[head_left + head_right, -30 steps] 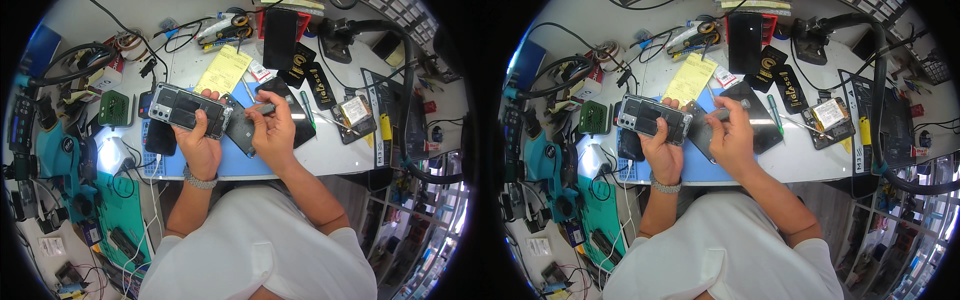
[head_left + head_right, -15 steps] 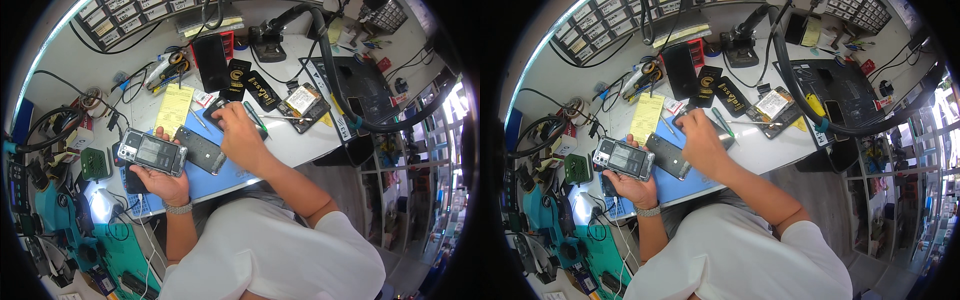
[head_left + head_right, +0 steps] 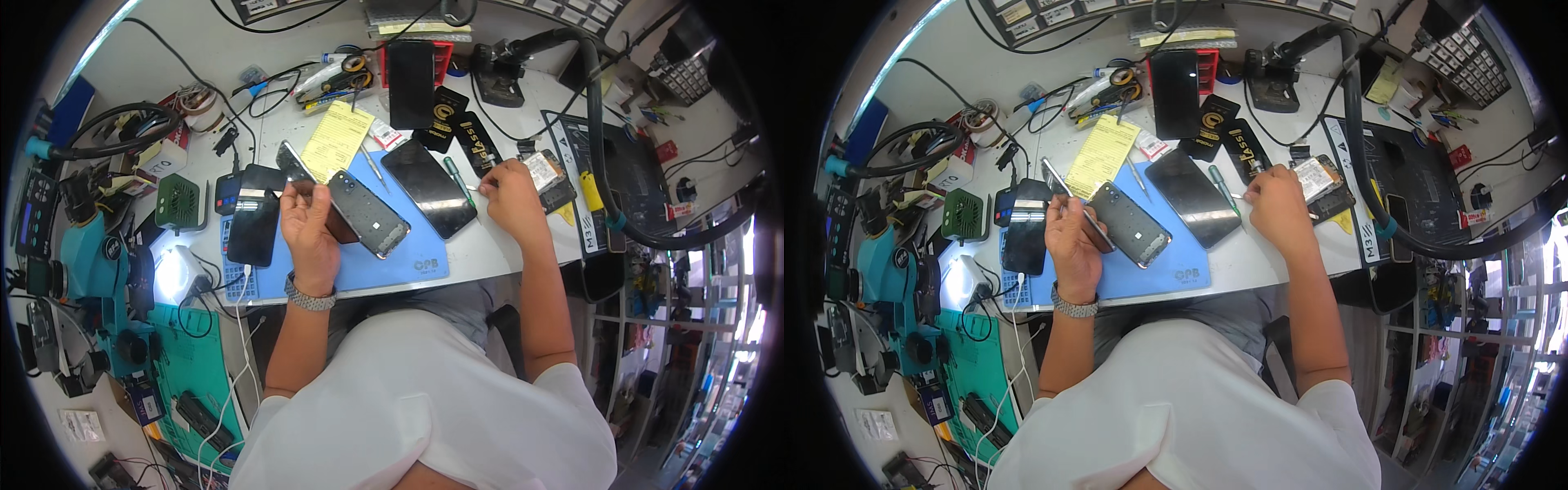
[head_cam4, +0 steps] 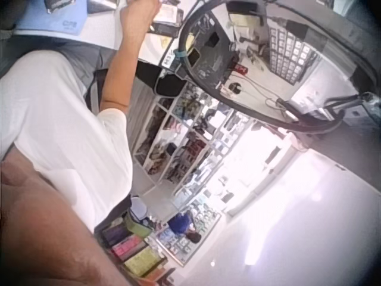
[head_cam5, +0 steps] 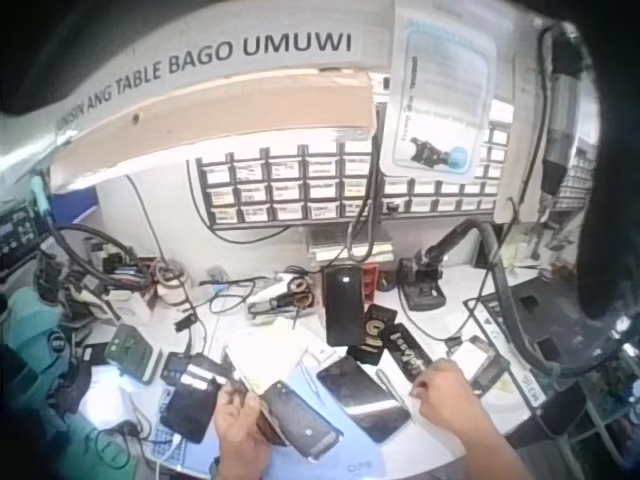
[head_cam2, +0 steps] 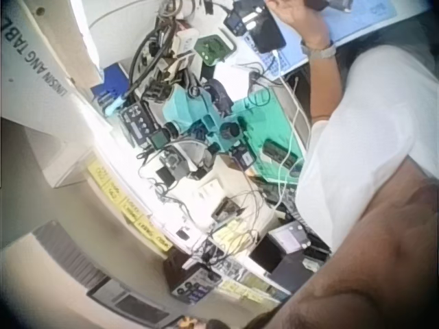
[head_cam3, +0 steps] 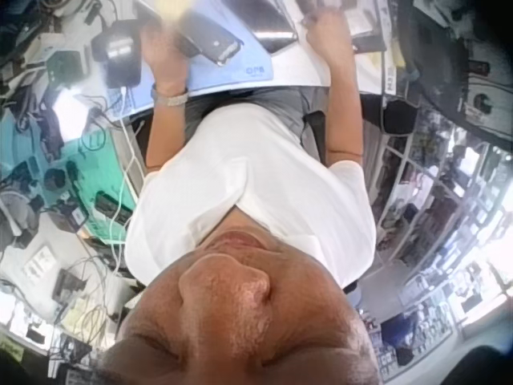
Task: The person disassembles two smartphones on a cluttered workbench. They use a screwdriver to remove screws and pry open the back covers, then use a hot air gun to heat components before disconnecting internal parts.
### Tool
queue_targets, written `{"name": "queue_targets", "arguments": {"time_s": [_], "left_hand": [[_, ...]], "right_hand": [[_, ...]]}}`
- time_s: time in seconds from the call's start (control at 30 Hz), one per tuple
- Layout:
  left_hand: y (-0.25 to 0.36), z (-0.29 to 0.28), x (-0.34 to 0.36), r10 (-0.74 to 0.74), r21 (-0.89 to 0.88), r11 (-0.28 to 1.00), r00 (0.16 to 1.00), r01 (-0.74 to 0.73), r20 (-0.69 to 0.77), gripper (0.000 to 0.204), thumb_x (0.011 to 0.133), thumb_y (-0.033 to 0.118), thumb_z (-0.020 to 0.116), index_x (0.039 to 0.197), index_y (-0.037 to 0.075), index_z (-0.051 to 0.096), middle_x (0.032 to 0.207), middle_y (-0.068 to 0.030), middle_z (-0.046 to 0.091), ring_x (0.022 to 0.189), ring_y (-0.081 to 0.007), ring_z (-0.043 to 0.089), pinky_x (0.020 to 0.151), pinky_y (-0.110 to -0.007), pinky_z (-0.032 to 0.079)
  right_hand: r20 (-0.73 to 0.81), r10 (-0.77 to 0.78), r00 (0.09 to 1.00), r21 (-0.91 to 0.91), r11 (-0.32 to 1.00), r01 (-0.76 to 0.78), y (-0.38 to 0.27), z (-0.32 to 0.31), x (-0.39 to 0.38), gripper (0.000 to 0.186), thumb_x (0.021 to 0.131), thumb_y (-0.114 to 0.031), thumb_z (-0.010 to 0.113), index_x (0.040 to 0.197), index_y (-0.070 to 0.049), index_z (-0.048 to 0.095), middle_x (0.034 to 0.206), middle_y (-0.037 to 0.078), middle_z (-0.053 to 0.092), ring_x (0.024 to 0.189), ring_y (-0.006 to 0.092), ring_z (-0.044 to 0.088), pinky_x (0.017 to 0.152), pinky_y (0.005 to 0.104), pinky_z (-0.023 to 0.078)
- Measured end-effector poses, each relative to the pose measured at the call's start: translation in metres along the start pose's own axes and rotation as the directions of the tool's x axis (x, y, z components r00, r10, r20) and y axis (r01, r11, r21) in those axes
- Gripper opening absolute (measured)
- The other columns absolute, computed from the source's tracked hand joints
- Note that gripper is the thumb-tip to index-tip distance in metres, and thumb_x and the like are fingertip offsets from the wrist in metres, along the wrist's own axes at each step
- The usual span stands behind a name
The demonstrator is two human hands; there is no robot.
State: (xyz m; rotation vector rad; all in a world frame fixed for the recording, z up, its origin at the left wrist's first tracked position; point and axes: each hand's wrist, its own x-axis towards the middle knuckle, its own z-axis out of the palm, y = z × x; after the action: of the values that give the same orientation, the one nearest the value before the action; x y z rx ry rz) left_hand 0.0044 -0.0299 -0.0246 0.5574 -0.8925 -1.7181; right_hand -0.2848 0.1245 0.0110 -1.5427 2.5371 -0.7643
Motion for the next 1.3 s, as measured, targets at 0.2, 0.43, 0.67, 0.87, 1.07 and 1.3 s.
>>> {"name": "queue_targets", "arguments": {"time_s": [0.2, 0.43, 0.67, 0.87, 1.07, 1.3], "left_hand": [[0.006, 0.024, -0.002, 0.106, 0.178, 0.978, 0.994, -0.107, 0.013, 0.07, 0.091, 0.001, 0.085, 0.146, -0.002, 0.042, 0.134, -0.0119, 0.06, 0.121, -0.017, 0.061, 0.108, -0.031, 0.05], [0.008, 0.032, -0.001, 0.165, 0.244, 0.956, 0.986, -0.16, -0.002, 0.067, 0.092, 0.002, 0.084, 0.144, -0.003, 0.042, 0.13, -0.0121, 0.062, 0.116, -0.015, 0.064, 0.1, -0.029, 0.054], [0.015, 0.036, -0.002, 0.041, 0.136, 0.99, 0.999, -0.04, -0.001, 0.06, 0.095, 0.007, 0.082, 0.139, -0.003, 0.044, 0.112, -0.0091, 0.071, 0.099, -0.0101, 0.068, 0.088, -0.026, 0.056], [0.016, 0.03, -0.003, -0.009, 0.182, 0.983, 0.999, 0.002, 0.037, 0.057, 0.096, 0.008, 0.08, 0.14, -0.003, 0.045, 0.112, -0.0117, 0.074, 0.102, -0.0125, 0.07, 0.093, -0.028, 0.056], [0.017, 0.04, -0.001, 0.042, 0.194, 0.98, 0.999, -0.035, -0.029, 0.064, 0.093, 0.007, 0.084, 0.138, -0.003, 0.04, 0.109, -0.0109, 0.073, 0.096, -0.011, 0.07, 0.086, -0.026, 0.057], [0.019, 0.05, -0.001, 0.029, 0.247, 0.969, 0.998, -0.014, -0.059, 0.062, 0.094, 0.006, 0.084, 0.138, -0.001, 0.041, 0.116, -0.0146, 0.072, 0.103, -0.015, 0.07, 0.093, -0.029, 0.057]], "right_hand": [[-0.021, -0.051, 0.999, -0.145, 0.988, 0.047, -0.007, 0.003, -0.003, 0.006, 0.085, -0.001, 0.079, 0.088, 0.0, 0.074, 0.118, 0.016, 0.065, 0.114, 0.0381, 0.058, 0.1, 0.0462, 0.048], [-0.225, -0.03, 0.974, -0.219, 0.976, -0.021, -0.003, 0.011, 0.008, 0.005, 0.093, 0.001, 0.067, 0.096, 0.0, 0.07, 0.116, 0.016, 0.064, 0.112, 0.0377, 0.058, 0.1, 0.0484, 0.043], [-0.362, -0.149, 0.92, 0.026, 0.985, 0.17, -0.01, -0.006, 0.016, 0.007, 0.098, 0.0, 0.067, 0.104, -0.003, 0.066, 0.101, 0.013, 0.067, 0.101, 0.0354, 0.061, 0.093, 0.0465, 0.044], [-0.634, -0.399, 0.662, 0.041, 0.838, 0.545, -0.028, 0.0, 0.009, 0.025, 0.092, 0.012, 0.068, 0.113, -0.002, 0.068, 0.095, 0.013, 0.066, 0.092, 0.0326, 0.063, 0.082, 0.0394, 0.05], [-0.647, -0.243, 0.723, 0.296, 0.794, 0.532, -0.046, 0.005, -0.004, 0.039, 0.093, 0.02, 0.063, 0.127, 0.002, 0.067, 0.107, 0.012, 0.066, 0.103, 0.0236, 0.066, 0.086, 0.0301, 0.055], [-0.496, 0.05, 0.867, 0.754, 0.52, 0.402, -0.08, 0.035, -0.021, 0.029, 0.104, 0.011, 0.059, 0.13, 0.004, 0.068, 0.119, 0.012, 0.064, 0.108, 0.0174, 0.067, 0.088, 0.0255, 0.055]]}}
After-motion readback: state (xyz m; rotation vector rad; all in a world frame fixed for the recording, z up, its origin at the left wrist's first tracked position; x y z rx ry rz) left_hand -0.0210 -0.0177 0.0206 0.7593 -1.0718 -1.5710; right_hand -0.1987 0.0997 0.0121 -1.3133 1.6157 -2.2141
